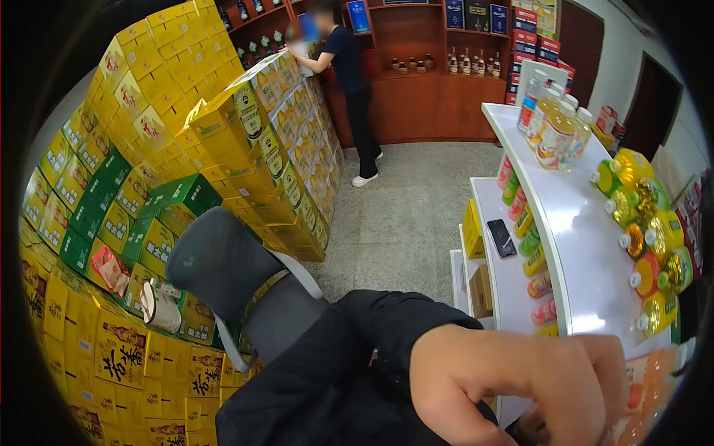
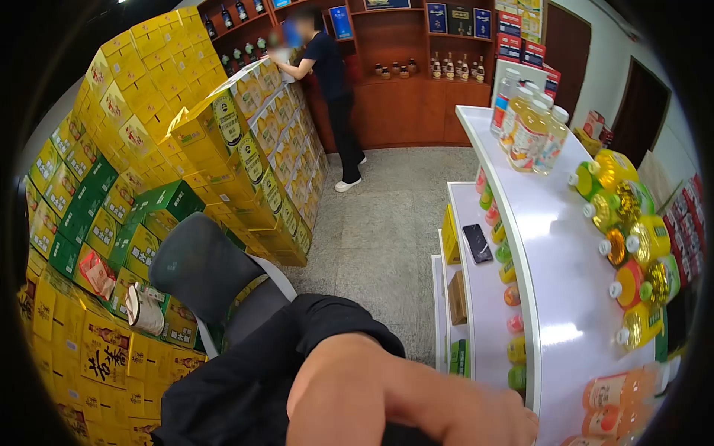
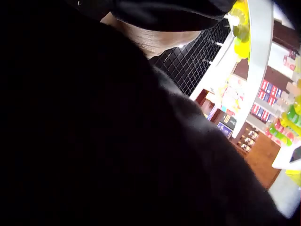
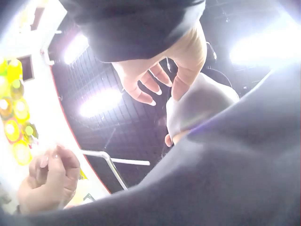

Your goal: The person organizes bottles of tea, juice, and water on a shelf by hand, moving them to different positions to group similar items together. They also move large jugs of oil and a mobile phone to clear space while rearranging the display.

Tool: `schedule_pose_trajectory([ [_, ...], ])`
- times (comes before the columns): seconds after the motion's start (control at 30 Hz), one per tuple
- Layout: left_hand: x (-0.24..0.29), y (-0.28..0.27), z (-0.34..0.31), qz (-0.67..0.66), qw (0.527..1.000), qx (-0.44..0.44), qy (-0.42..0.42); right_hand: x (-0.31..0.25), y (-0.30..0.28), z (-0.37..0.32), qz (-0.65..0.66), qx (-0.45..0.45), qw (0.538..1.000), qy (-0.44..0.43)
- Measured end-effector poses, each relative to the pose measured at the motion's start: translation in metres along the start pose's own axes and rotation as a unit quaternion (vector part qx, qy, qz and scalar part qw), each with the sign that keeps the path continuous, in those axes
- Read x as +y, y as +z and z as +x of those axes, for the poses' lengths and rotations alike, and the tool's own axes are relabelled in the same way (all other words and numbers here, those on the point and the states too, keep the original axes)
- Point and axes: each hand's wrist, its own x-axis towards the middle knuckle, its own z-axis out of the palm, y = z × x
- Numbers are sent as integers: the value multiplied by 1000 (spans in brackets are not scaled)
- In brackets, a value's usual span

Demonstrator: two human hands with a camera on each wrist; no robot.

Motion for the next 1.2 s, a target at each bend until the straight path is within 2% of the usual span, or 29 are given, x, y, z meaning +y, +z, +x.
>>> schedule_pose_trajectory([
  [0.03,15,-12,-4,-10,1000,14,2,2,13,0,13,-13,1000,-1],
  [0.07,91,-22,-1,243,921,-46,-301,5,25,-1,22,-25,999,-2],
  [0.1,112,-26,-5,296,903,-22,-311,8,35,-2,29,-36,999,-5],
  [0.17,142,-18,-20,182,914,159,-326,17,62,-5,44,-55,997,-11],
  [0.2,156,-29,-25,183,915,158,-323,24,68,-8,53,-66,996,-13],
  [0.23,170,-40,-31,194,931,107,-290,18,89,-5,63,-78,995,-13],
  [0.27,182,-49,-34,204,943,55,-258,31,80,-15,32,-167,985,26],
  [0.3,186,-50,-30,207,952,61,-216,25,101,-1,31,-169,985,26],
  [0.37,186,-44,-17,251,951,122,-134,17,138,22,69,-279,957,27],
  [0.4,193,-58,-21,253,950,128,-129,18,152,19,105,-291,950,48],
  [0.47,206,-92,-27,248,962,-58,-100,24,173,21,125,-330,934,55],
  [0.5,210,-93,-28,248,963,-48,-98,26,180,20,145,-359,920,60],
  [0.57,216,-88,-18,205,970,46,-122,28,189,9,133,-364,917,97],
  [0.6,214,-106,-44,243,967,-11,-82,32,200,8,122,-382,910,104],
  [0.63,227,-91,-45,242,967,-5,-79,35,210,10,110,-400,903,109],
  [0.67,251,-64,-41,166,951,154,-210,47,210,10,121,-477,855,162],
  [0.7,264,-53,-39,80,889,304,-332,53,217,4,119,-480,853,164],
  [0.73,269,-105,-21,215,923,102,-301,62,224,-5,110,-511,829,197],
  [0.8,281,-120,-26,224,917,90,-319,76,236,-20,91,-566,777,260],
  [0.83,288,-128,-31,235,908,75,-339,85,240,-29,94,-566,778,257],
  [0.9,300,-140,-41,252,902,65,-346,102,251,-45,138,-586,747,282],
  [0.93,308,-144,-45,274,885,86,-367,110,256,-46,143,-629,701,305],
  [1.0,322,-150,-51,301,861,101,-397,126,269,-49,175,-644,665,335],
  [1.03,328,-151,-54,310,849,158,-398,133,277,-51,186,-650,646,354],
  [1.07,334,-155,-58,318,834,215,-396,141,287,-55,195,-646,649,350],
  [1.2,352,-167,-64,357,820,276,-352,158,328,-78,224,-667,594,390],
])
